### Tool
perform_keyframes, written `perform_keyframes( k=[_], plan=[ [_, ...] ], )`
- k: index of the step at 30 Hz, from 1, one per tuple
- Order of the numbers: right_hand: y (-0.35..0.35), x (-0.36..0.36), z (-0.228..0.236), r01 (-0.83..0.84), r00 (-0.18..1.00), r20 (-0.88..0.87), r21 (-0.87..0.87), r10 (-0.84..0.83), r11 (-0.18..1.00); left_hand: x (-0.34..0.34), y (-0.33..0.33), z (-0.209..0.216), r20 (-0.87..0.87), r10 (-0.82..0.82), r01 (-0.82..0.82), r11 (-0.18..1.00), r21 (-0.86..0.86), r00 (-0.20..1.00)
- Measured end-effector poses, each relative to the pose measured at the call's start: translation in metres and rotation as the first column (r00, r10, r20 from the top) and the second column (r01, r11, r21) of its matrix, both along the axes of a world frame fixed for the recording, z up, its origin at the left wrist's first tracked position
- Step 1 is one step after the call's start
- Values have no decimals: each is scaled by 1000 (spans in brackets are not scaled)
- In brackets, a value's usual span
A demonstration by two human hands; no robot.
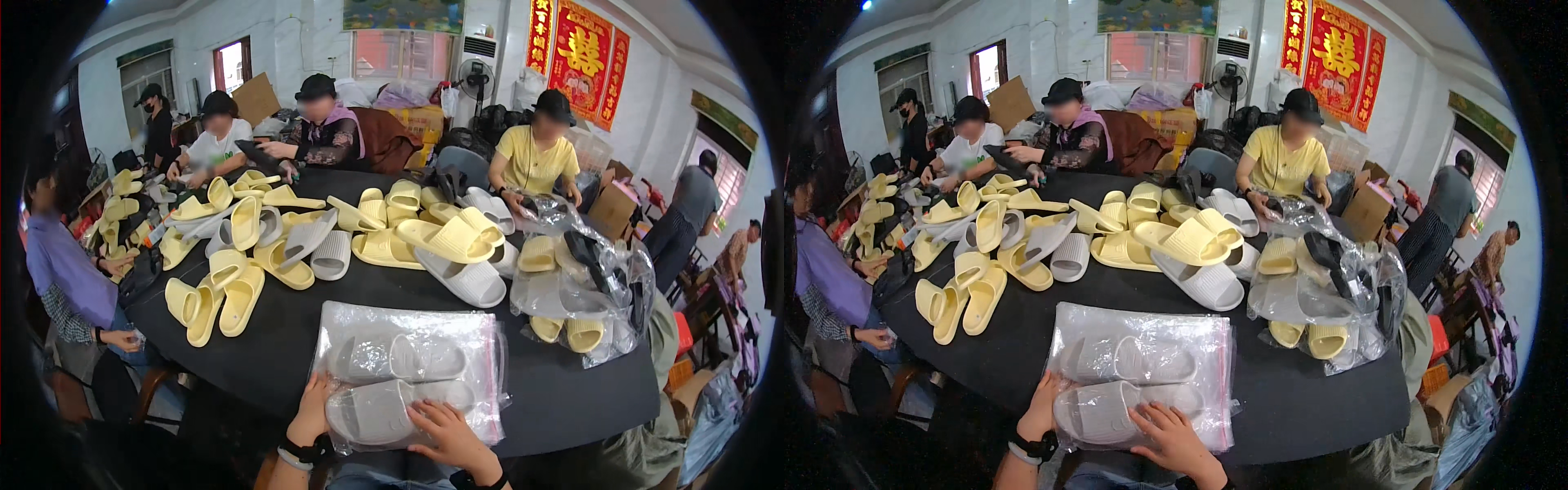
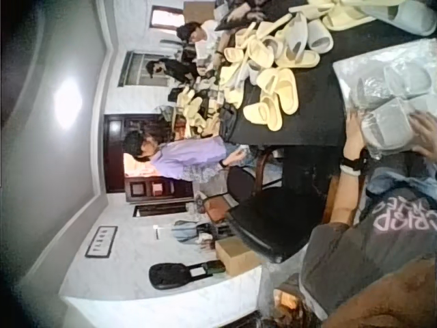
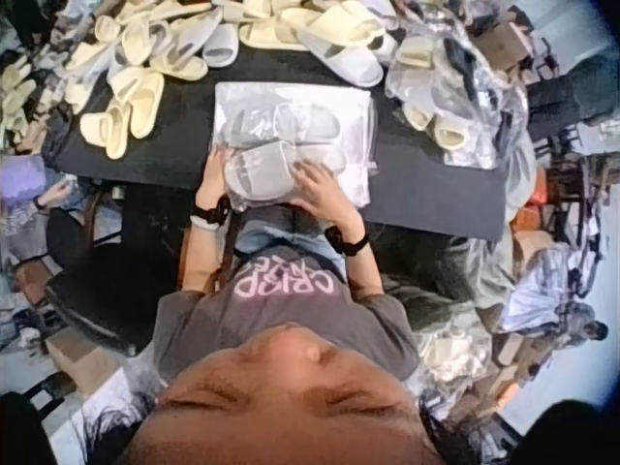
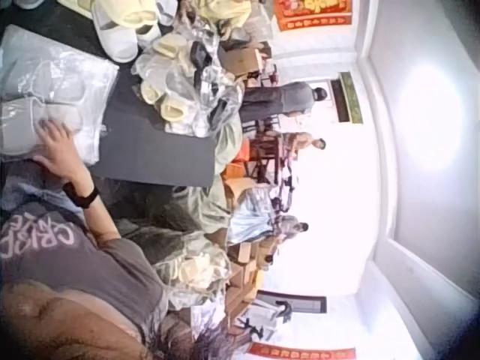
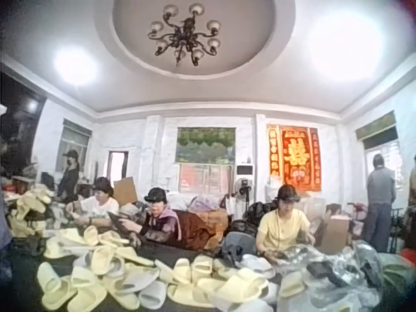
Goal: The person places pairs of slippers into clear plastic bags at a table. They handle yellow, white, and black slippers, placing them into bags and arranging them on the table. Other people are working at the same table in the background.
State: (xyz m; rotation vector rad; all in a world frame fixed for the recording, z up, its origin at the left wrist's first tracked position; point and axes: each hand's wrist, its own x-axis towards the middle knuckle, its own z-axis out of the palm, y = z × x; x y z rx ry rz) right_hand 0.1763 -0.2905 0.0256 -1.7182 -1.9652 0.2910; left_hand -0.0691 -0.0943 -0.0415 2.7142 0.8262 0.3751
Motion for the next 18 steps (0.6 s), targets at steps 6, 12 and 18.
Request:
perform_keyframes(
  k=[6,12,18],
  plan=[
    [12,-18,-22,165,983,80,35,-167,986,-11,3,4,150,30,-12,993,-120,988],
    [25,-25,-24,205,976,65,82,-210,975,-26,5,-12,412,231,-149,964,-222,882],
    [-21,0,15,198,978,-97,124,-187,972,-40,-38,42,410,517,-466,855,-225,751]
  ],
)
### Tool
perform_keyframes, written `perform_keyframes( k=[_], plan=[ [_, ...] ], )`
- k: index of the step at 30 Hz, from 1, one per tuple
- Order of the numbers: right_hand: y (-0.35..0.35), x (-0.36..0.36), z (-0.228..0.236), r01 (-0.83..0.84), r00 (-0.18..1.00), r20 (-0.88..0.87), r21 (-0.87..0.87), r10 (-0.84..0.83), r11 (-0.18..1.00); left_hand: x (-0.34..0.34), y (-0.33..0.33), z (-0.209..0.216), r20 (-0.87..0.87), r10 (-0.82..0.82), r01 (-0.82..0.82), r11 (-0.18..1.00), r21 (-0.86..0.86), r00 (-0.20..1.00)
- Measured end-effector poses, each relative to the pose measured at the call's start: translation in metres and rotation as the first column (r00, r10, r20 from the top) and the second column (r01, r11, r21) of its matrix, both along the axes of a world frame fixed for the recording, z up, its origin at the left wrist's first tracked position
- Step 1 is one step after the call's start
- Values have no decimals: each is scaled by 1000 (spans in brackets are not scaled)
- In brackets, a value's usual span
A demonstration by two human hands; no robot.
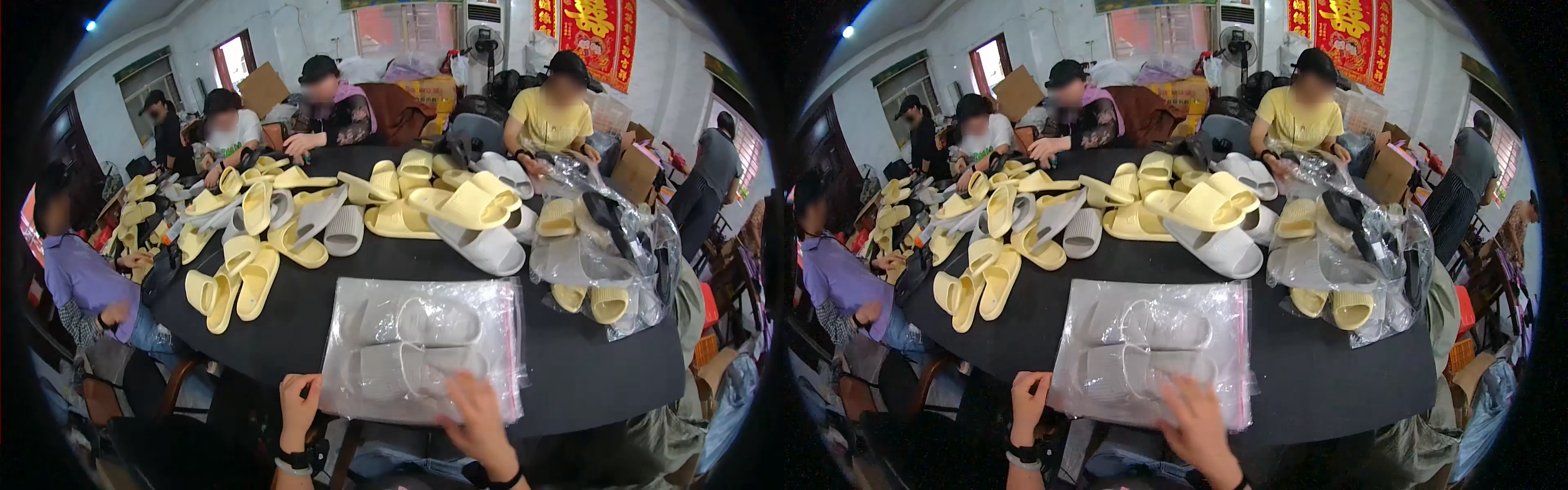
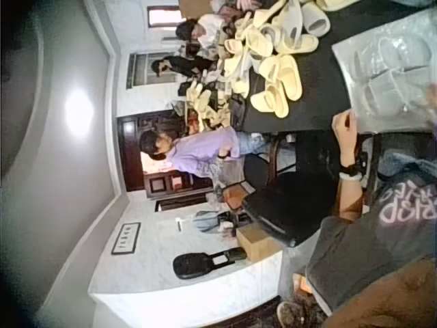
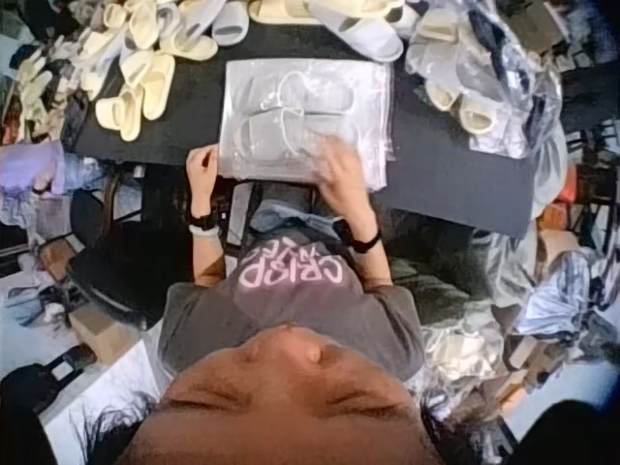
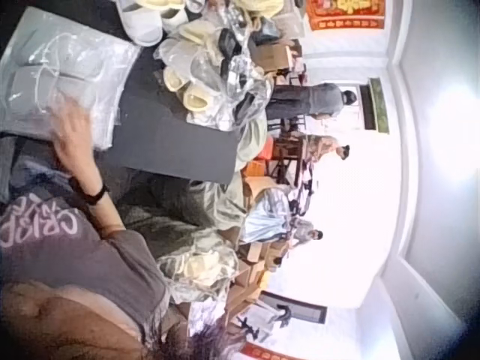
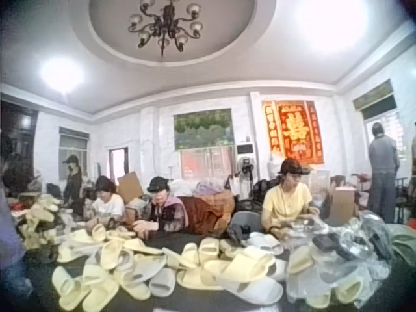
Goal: The person places pairs of slippers into clear plastic bags at a table. They handle yellow, white, and black slippers, placing them into bags and arranging them on the table. Other people are working at the same table in the background.
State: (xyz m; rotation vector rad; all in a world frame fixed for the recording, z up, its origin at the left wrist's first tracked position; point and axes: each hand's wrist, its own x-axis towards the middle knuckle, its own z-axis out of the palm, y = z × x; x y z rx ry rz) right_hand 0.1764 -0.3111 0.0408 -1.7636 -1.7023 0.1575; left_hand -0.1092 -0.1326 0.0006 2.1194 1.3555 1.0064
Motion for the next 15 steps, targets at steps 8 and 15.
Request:
perform_keyframes(
  k=[8,15],
  plan=[
    [-56,77,-42,430,790,-497,30,-360,902,-2,-29,-20,64,-96,107,972,-210,993],
    [-41,83,-63,537,719,-568,87,-402,839,-4,-28,-18,136,-88,116,970,-213,987]
  ],
)
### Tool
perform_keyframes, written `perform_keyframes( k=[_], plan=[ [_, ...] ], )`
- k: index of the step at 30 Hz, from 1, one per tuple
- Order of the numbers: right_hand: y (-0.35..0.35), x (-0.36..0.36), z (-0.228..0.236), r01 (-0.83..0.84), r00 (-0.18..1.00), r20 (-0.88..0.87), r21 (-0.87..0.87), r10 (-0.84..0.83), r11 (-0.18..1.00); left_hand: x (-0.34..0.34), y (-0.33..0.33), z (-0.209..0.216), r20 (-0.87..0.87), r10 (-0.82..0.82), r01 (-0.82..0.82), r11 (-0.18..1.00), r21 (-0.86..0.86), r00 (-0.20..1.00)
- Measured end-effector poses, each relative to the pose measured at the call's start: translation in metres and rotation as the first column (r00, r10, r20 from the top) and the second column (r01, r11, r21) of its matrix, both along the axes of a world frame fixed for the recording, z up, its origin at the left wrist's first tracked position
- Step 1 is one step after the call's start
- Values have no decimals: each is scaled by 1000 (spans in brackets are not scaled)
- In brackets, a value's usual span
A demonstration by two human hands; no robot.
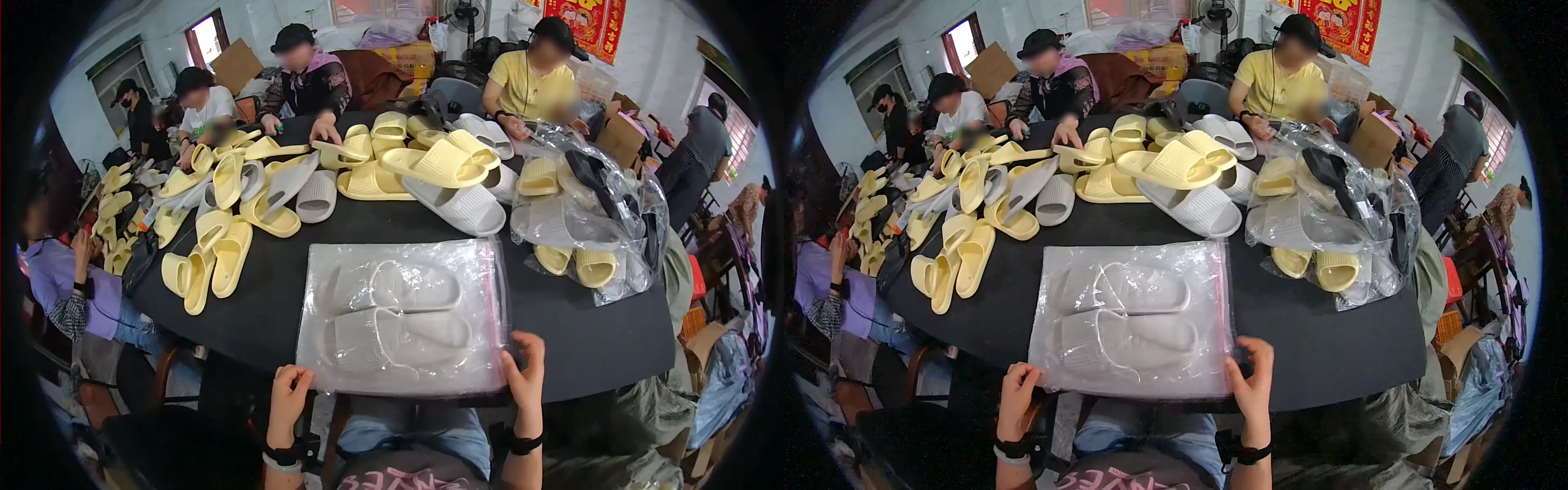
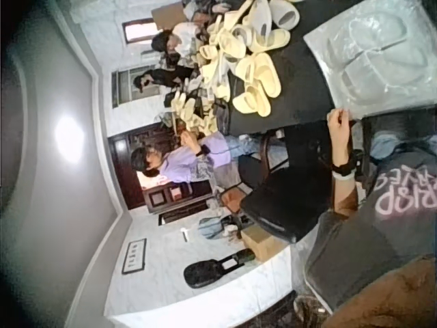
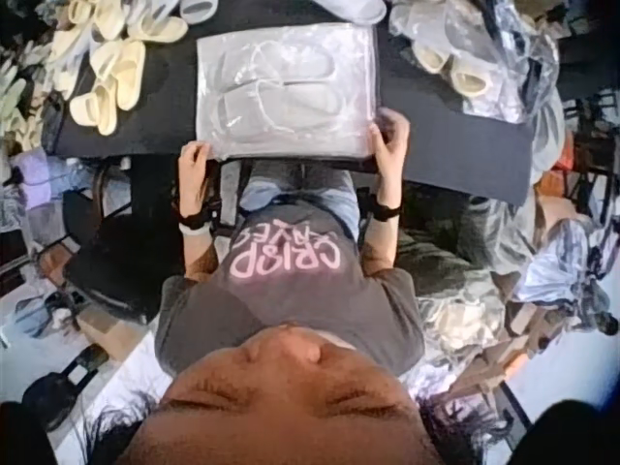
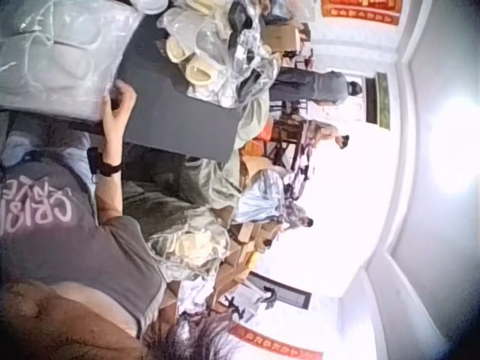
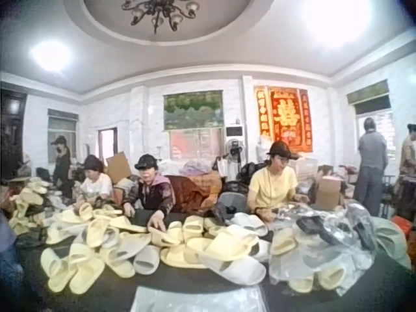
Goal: The person places pairs of slippers into clear plastic bags at a table. They handle yellow, white, and black slippers, placing them into bags and arranging them on the table. Other people are working at the same table in the background.
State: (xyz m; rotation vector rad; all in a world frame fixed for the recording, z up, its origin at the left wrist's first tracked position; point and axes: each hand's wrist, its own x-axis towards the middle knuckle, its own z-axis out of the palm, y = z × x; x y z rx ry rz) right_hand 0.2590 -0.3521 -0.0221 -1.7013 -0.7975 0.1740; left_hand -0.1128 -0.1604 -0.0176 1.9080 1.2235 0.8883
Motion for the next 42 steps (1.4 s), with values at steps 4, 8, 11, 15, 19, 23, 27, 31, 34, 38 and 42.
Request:
perform_keyframes(
  k=[4,8,11,15,19,23,27,31,34,38,42],
  plan=[
    [11,6,7,-16,1000,23,-70,18,997,10,-4,10,-101,-36,44,996,82,994],
    [4,17,-7,-126,971,-197,46,133,991,0,5,-6,47,71,-67,994,-87,996],
    [2,8,15,-127,883,-412,254,226,959,1,10,10,248,88,-2,945,-328,965],
    [-5,-3,12,-128,835,-454,388,310,913,-12,22,1,311,72,58,919,-390,948],
    [-12,-13,-1,-120,788,-517,402,333,908,-7,16,-10,203,91,-19,943,-333,975],
    [-30,-8,-5,-195,759,-580,230,295,953,-11,15,-21,23,60,-54,978,-201,998],
    [-39,9,-6,-272,765,-575,119,290,955,-14,15,-4,-76,-11,0,989,-147,997],
    [-23,29,24,-383,787,-471,132,398,914,-8,30,2,-67,-53,44,989,-140,996],
    [11,51,40,-509,615,-584,220,530,832,0,50,2,13,-62,64,975,-214,998],
    [55,73,39,-557,397,-733,286,553,780,8,75,-18,94,-63,82,974,-209,994],
    [85,73,49,-610,416,-719,234,557,757,16,72,-8,78,-72,88,970,-227,994]
  ],
)
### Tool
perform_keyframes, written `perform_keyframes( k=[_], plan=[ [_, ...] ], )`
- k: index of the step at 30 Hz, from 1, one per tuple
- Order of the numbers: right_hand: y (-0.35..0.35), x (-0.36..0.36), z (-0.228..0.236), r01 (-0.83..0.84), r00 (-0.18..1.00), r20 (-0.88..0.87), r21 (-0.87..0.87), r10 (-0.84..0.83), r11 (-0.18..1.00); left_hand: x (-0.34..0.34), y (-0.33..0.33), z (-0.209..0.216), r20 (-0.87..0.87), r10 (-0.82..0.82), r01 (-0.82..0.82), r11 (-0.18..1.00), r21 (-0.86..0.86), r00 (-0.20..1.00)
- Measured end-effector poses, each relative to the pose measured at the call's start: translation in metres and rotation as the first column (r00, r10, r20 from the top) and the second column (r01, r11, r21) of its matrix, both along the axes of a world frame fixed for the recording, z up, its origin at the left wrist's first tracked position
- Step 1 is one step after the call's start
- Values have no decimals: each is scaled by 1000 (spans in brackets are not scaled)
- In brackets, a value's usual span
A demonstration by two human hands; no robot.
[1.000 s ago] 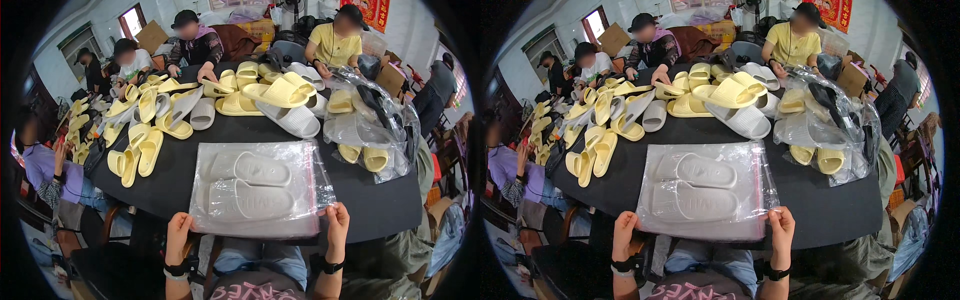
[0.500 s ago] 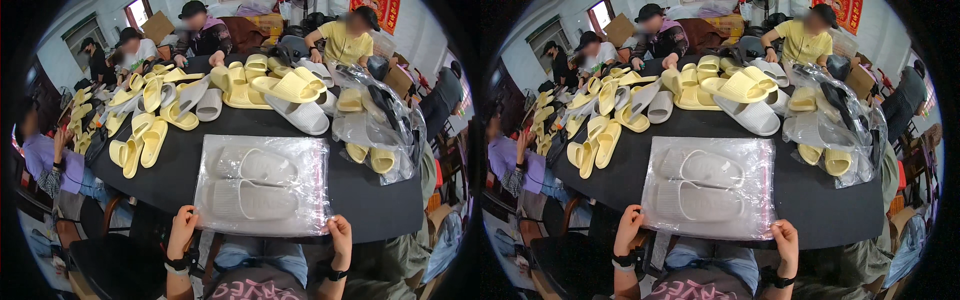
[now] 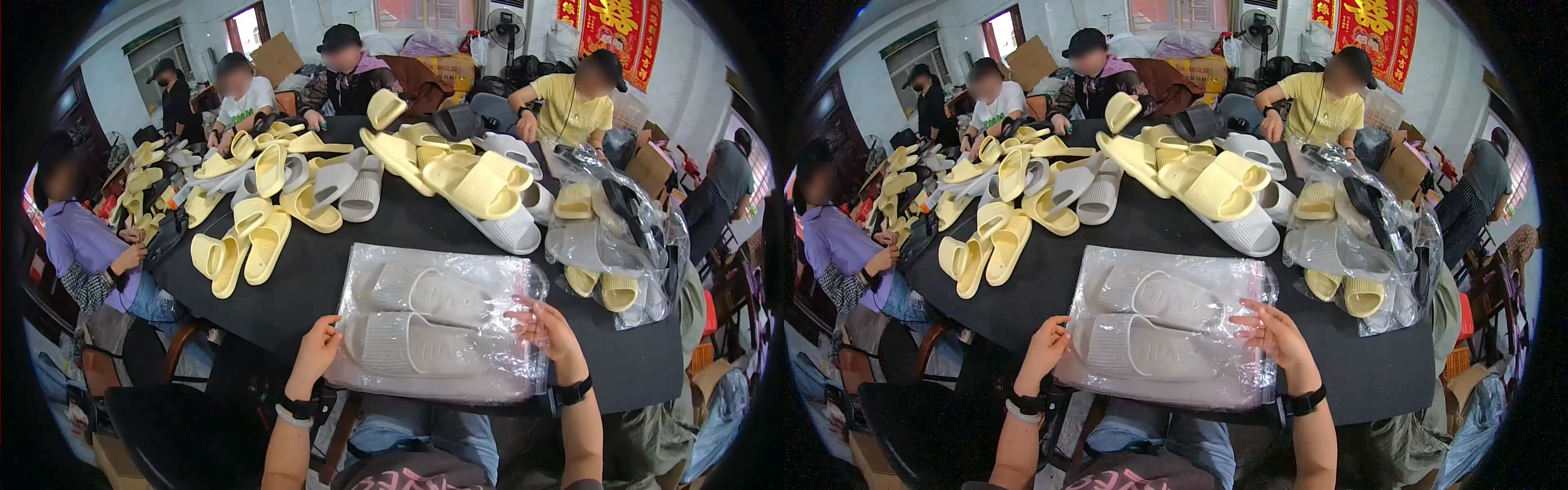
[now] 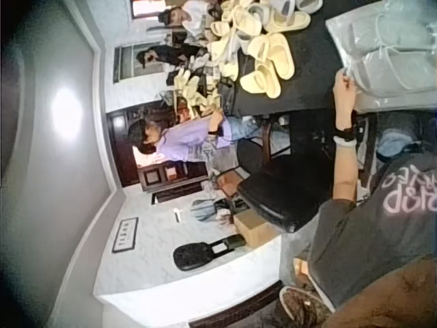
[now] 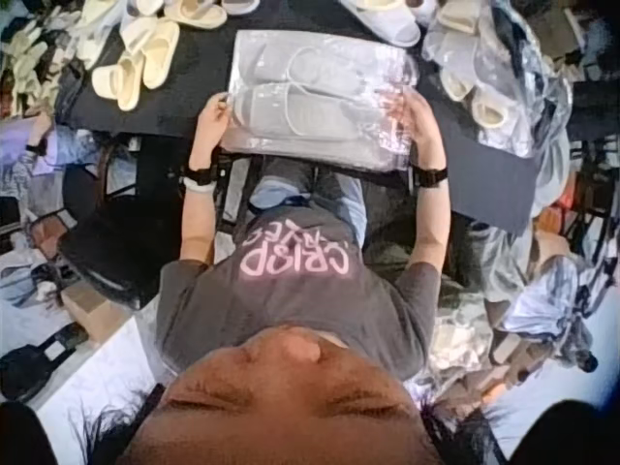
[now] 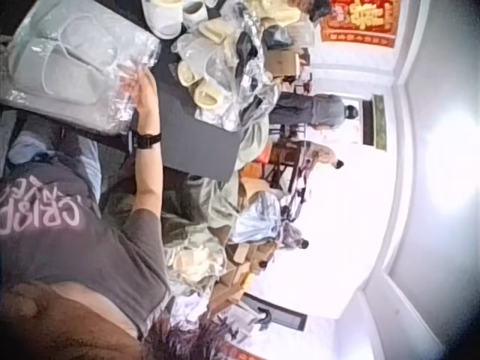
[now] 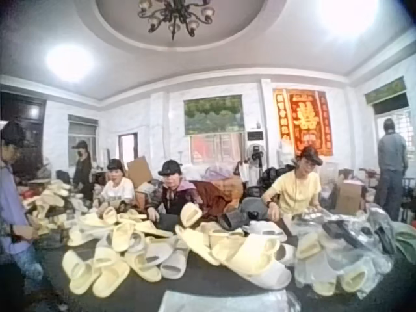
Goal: The person places pairs of slippers into clear plastic bags at a table. They handle yellow, white, and black slippers, placing them into bags and arranging them on the table. Other people are working at the same table in the background.
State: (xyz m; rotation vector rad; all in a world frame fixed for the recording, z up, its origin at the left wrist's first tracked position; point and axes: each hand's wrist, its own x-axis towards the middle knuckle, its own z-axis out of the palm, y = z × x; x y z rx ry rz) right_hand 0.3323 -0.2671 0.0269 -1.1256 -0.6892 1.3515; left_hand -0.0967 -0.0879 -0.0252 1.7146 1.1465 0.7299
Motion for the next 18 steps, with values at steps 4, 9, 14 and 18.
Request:
perform_keyframes(
  k=[4,9,14,18],
  plan=[
    [20,0,19,-6,998,-64,58,10,998,5,-1,8,-10,-7,8,995,95,1000],
    [30,-13,36,127,988,-117,289,-97,949,13,1,11,149,63,-89,980,177,987],
    [19,-24,22,45,885,-451,327,114,944,15,-8,5,32,103,-108,947,303,994],
    [-7,-14,-5,25,793,-602,183,92,983,4,-15,7,-166,105,-36,928,371,980]
  ],
)
